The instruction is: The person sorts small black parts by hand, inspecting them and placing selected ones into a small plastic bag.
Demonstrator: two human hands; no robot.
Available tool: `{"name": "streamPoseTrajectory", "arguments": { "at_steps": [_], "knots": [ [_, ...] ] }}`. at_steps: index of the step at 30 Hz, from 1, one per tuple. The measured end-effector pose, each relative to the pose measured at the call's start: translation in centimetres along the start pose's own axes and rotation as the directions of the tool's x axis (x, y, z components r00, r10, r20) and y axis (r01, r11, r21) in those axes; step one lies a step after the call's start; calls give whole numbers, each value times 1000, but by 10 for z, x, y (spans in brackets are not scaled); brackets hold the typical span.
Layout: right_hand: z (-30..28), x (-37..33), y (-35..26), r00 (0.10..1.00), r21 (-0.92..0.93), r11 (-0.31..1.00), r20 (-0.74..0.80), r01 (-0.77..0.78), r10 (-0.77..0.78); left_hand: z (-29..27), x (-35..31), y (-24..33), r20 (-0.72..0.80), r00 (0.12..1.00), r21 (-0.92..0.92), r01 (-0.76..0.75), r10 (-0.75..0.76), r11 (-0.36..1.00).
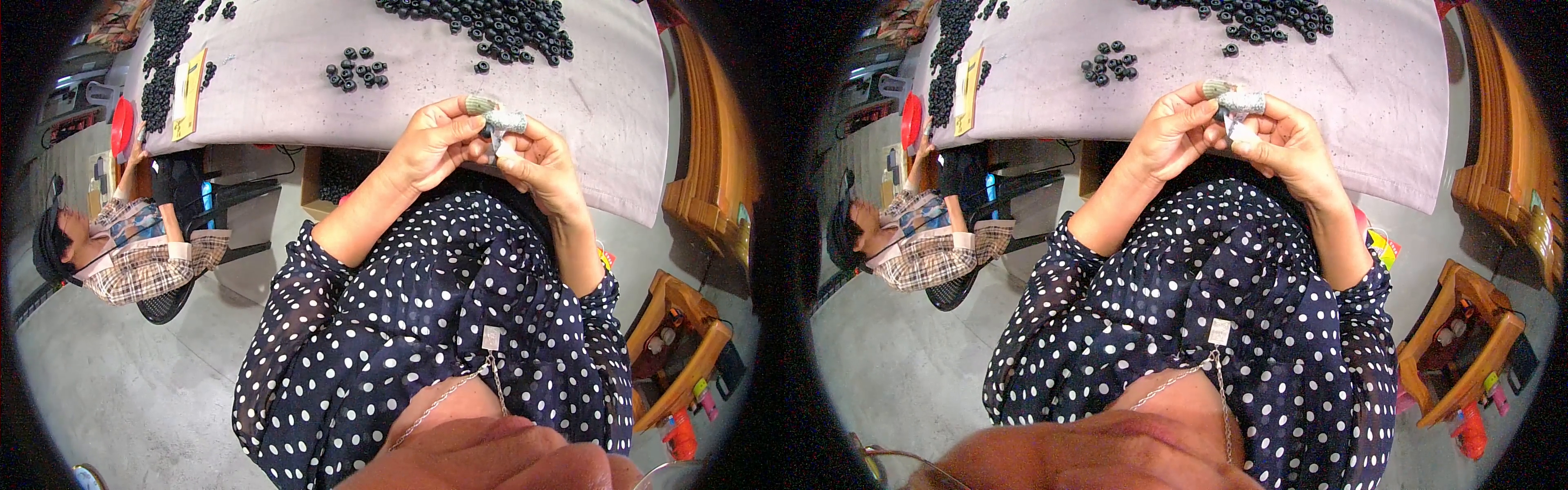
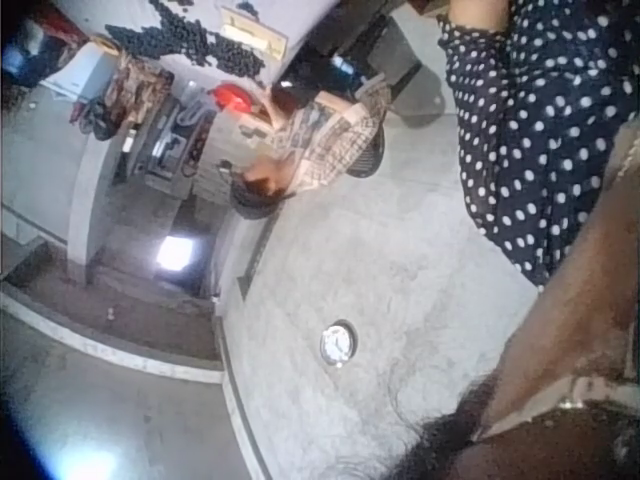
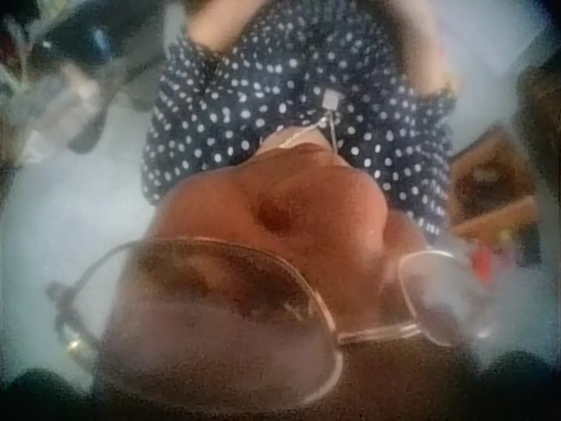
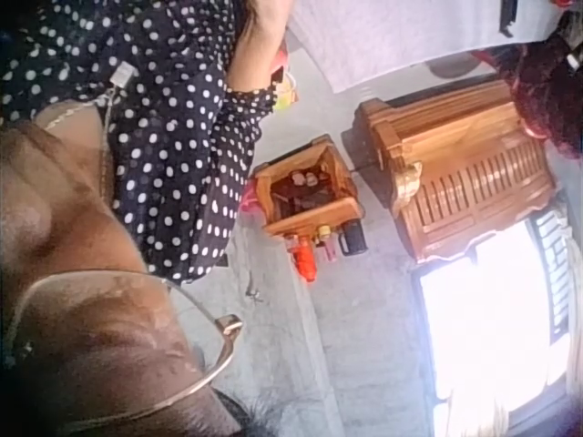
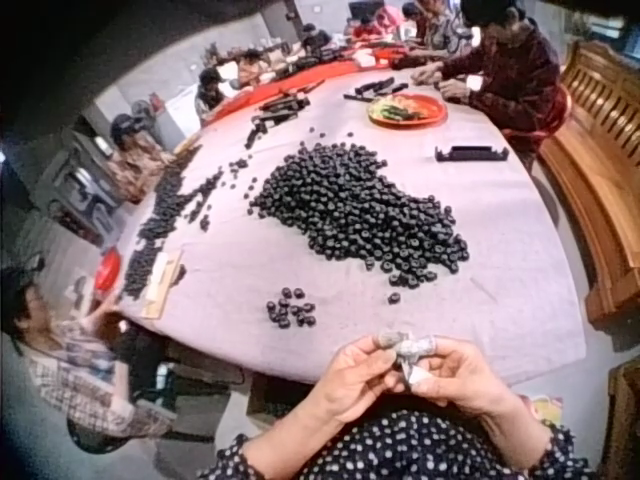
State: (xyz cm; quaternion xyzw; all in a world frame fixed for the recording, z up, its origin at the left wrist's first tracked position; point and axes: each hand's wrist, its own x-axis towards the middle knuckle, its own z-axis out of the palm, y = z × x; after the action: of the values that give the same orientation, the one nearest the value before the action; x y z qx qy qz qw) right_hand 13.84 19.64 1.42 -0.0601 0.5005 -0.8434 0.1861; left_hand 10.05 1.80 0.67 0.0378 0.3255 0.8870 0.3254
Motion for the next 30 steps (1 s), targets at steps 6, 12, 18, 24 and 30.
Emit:
{"name": "streamPoseTrajectory", "arguments": {
  "at_steps": [6, 12, 18, 24, 30],
  "knots": [
    [-2, 5, 3, 997, -14, 998, -56, -61, 60, -3, 0, 0, 2, 1000, 15, 13, -13, 1000],
    [-3, 8, 3, 998, 26, 998, -24, -64, 64, -5, 4, 1, -34, 999, -22, 32, -33, 999],
    [-3, 18, 7, 1000, 9, 1000, -9, -29, 29, -18, 10, 3, -49, 998, -10, 34, -35, 999],
    [-5, 23, 6, 998, 17, 998, -4, -59, 59, -19, 12, 7, -49, 998, -14, 47, -47, 999],
    [-7, 26, 4, 992, -26, 994, -64, -109, 107, -12, 13, 10, -54, 998, 5, 42, -41, 999]
  ]
}}
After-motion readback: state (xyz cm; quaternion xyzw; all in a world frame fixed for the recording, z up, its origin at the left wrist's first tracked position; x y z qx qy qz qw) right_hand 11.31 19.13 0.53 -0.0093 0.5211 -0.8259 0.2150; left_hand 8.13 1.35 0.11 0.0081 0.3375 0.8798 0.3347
